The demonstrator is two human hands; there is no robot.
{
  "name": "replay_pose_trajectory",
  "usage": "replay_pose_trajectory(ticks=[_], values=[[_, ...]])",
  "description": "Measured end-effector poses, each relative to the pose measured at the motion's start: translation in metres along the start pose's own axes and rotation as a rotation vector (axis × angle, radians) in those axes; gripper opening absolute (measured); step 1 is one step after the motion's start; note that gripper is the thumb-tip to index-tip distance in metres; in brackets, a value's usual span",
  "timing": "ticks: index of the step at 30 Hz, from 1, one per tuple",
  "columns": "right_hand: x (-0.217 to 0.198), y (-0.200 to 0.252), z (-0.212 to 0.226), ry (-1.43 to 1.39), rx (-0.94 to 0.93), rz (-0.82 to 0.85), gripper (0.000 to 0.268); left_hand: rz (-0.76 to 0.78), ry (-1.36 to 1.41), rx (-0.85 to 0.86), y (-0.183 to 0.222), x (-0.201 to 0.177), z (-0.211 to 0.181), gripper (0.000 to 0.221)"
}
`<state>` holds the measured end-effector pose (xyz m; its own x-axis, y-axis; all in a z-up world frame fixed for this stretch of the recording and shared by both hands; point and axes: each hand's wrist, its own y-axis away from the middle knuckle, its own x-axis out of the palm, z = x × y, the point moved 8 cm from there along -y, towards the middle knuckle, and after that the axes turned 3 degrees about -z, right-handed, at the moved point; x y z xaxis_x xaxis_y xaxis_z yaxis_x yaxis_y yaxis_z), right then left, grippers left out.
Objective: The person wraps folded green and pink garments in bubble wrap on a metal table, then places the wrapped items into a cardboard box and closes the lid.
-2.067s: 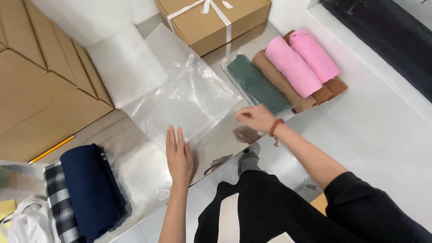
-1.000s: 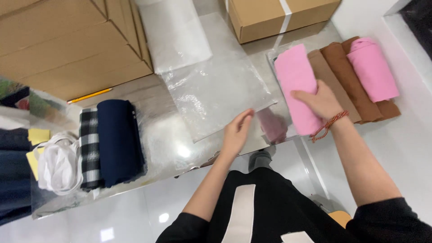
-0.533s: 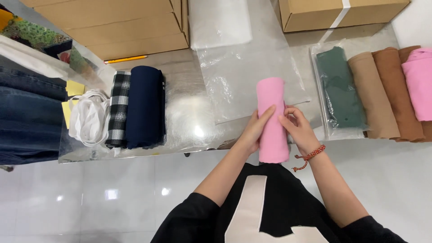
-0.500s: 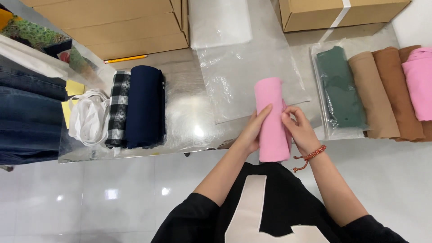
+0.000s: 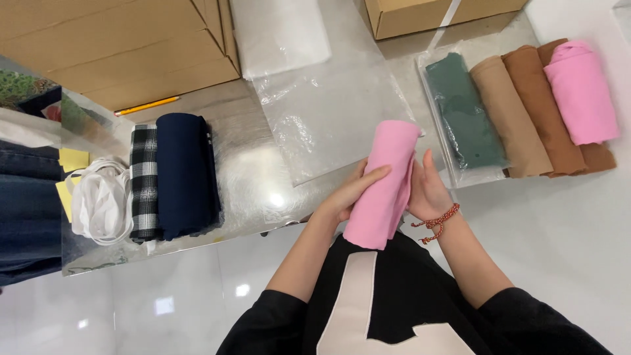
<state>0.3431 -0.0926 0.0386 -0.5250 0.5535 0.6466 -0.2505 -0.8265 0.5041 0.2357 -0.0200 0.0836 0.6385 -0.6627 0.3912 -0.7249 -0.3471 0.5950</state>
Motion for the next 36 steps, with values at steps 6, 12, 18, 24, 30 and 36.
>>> replay_pose_trajectory(ticks=[6,12,18,24,30,36], values=[[-0.061,-0.036,-0.034,0.016,0.086,-0.054,0.064,-0.203,-0.480,0.161,-0.007,0.003,-0.007,0.109],[-0.038,-0.018,-0.026,-0.032,0.053,-0.027,0.105,0.027,-0.347,0.197,0.024,0.030,-0.032,0.095],[-0.026,-0.012,-0.024,-0.178,0.047,0.072,0.129,-0.034,-0.468,0.276,0.006,0.022,-0.030,0.103],[-0.040,-0.032,-0.034,0.156,0.175,-0.023,0.101,-0.182,-0.901,0.360,-0.012,0.011,-0.012,0.099],[-0.091,-0.057,-0.022,0.122,0.113,-0.125,0.075,0.013,-0.795,0.708,-0.044,-0.014,0.001,0.054],[-0.100,-0.023,-0.003,0.160,0.159,-0.229,0.085,-0.463,-1.497,0.537,-0.072,-0.135,0.019,0.059]])
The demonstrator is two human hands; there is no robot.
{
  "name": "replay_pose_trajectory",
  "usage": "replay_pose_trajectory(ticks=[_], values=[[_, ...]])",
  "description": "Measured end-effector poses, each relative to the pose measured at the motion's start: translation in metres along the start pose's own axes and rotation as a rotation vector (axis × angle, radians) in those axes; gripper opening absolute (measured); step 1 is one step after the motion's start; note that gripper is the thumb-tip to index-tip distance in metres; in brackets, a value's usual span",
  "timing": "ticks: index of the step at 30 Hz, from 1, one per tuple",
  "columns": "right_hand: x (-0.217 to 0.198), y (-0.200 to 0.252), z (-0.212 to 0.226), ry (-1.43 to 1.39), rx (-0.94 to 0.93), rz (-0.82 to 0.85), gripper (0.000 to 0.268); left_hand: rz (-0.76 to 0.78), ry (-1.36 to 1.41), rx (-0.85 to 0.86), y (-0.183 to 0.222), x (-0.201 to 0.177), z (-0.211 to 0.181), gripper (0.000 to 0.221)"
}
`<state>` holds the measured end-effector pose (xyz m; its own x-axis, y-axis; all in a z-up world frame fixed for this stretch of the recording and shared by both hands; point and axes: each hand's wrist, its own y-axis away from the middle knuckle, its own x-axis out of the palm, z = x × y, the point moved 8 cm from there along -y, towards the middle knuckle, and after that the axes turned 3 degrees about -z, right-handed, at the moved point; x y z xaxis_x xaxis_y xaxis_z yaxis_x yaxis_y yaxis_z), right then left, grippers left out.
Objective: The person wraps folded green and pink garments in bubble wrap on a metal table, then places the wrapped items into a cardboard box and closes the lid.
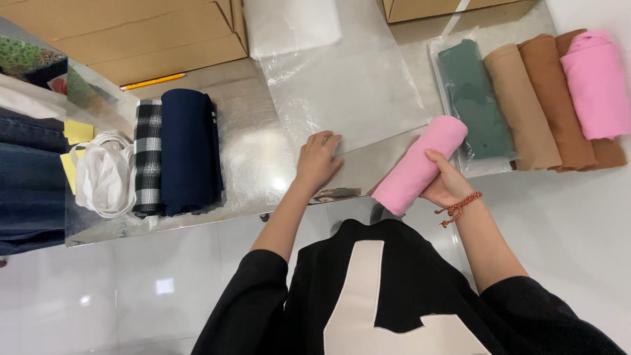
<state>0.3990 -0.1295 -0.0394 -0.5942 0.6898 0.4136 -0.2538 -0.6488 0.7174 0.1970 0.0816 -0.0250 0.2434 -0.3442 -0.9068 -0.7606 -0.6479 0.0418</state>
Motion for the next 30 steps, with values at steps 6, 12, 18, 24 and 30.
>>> replay_pose_trajectory(ticks=[6,12,18,24,30], values=[[0.008,0.023,0.009,0.009,-0.027,-0.042,0.086,0.020,0.033,0.060,0.002,-0.008,0.018,0.041],[0.016,0.026,0.011,0.017,-0.158,-0.105,0.076,-0.008,-0.007,0.037,0.000,-0.008,0.021,0.020],[0.051,0.052,0.025,0.584,-0.346,-0.170,0.073,-0.170,0.027,0.242,0.020,-0.056,-0.024,0.040],[0.093,0.062,0.017,1.204,-0.258,-0.059,0.088,-0.196,0.023,0.354,0.043,-0.091,-0.062,0.077],[0.072,-0.023,0.006,0.595,-0.121,-0.154,0.083,-0.325,-0.065,0.546,0.073,-0.079,-0.075,0.106]])
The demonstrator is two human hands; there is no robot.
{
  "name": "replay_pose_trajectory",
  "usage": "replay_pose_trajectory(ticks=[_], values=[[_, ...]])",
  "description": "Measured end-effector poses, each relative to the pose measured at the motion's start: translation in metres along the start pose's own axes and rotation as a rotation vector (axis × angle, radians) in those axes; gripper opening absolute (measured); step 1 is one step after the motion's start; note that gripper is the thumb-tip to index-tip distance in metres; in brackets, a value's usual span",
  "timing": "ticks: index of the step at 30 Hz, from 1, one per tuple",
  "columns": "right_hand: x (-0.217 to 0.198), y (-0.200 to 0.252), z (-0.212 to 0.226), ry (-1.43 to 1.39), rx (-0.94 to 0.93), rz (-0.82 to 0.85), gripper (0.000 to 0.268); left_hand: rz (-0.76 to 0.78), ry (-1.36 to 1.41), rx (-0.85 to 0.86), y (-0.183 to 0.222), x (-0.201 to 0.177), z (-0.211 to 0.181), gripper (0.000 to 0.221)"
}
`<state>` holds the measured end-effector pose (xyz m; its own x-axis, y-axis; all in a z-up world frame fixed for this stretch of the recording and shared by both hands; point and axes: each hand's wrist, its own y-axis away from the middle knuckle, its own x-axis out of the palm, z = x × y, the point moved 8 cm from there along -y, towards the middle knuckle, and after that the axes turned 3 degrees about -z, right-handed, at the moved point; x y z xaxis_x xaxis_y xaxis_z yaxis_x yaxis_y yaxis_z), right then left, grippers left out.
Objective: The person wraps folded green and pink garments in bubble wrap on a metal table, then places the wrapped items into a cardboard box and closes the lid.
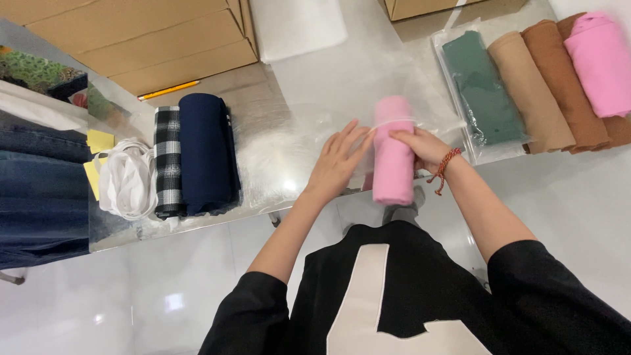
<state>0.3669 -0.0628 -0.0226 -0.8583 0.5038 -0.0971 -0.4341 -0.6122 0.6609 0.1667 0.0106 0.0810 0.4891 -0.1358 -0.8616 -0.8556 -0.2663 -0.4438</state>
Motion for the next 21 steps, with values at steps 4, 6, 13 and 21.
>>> replay_pose_trajectory(ticks=[4,6,13,21], values=[[-0.010,-0.141,-0.039,-0.304,-0.075,-0.021,0.072,-0.103,-0.010,0.059,0.013,-0.011,-0.026,0.082],[0.007,-0.119,-0.017,-0.707,0.059,-0.133,0.105,-0.258,0.020,0.119,0.019,-0.017,-0.038,0.054],[0.063,-0.041,0.037,-0.556,0.022,-0.143,0.107,-0.287,0.261,0.103,0.052,-0.058,-0.062,0.050],[0.021,-0.028,0.044,0.333,-0.532,-0.704,0.102,-0.171,0.750,-1.290,0.152,0.044,0.080,0.079]])
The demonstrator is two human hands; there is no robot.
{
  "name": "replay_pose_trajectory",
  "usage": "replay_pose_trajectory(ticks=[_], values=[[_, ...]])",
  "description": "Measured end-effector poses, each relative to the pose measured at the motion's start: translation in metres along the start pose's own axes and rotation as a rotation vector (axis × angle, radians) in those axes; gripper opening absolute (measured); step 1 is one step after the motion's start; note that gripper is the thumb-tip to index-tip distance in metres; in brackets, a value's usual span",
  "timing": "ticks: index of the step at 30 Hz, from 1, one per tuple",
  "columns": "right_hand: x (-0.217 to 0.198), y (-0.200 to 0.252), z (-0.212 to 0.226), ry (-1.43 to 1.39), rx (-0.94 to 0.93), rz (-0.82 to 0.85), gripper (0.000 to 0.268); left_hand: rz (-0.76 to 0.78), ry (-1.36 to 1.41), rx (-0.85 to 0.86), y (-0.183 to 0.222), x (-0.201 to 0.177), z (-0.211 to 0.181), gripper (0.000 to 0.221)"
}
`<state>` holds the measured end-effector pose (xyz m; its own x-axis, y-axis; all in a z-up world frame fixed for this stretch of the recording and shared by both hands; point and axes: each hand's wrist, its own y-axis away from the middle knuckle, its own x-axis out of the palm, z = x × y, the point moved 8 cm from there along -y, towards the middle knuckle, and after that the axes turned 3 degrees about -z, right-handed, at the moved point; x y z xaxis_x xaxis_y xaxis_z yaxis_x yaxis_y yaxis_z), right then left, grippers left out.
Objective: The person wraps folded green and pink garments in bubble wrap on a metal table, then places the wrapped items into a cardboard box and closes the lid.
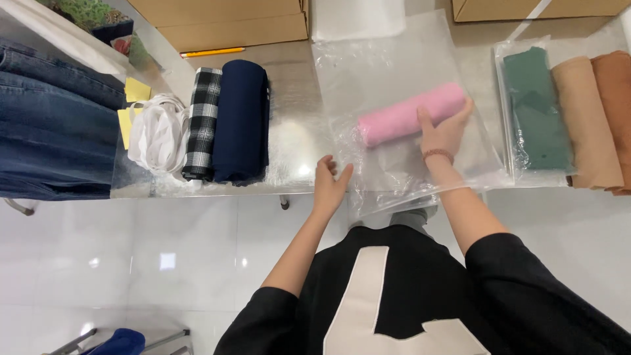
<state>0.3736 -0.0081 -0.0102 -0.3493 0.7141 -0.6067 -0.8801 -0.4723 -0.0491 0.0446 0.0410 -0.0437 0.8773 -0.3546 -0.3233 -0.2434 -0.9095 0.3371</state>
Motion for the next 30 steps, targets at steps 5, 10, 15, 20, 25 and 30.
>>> replay_pose_trajectory(ticks=[5,10,15,20,25,30], values=[[0.043,-0.015,-0.036,0.399,-0.764,-0.160,0.038,-0.005,0.113,-0.099,-0.002,0.010,-0.004,0.083],[0.019,0.058,0.036,0.471,-0.887,0.233,0.068,0.003,0.132,-0.094,0.004,0.031,-0.016,0.089],[0.020,0.072,0.015,0.551,-0.911,0.413,0.083,-0.091,0.120,-0.073,0.005,0.041,-0.020,0.068],[0.011,0.073,0.016,0.352,-0.947,0.508,0.058,-0.084,0.148,-0.054,-0.006,0.043,-0.020,0.070],[0.015,0.071,-0.001,0.375,-1.165,0.434,0.056,-0.078,0.141,-0.042,-0.021,0.046,-0.014,0.077],[0.030,0.063,-0.006,0.443,-1.013,0.513,0.053,-0.020,0.117,-0.012,-0.031,0.043,-0.027,0.105]])
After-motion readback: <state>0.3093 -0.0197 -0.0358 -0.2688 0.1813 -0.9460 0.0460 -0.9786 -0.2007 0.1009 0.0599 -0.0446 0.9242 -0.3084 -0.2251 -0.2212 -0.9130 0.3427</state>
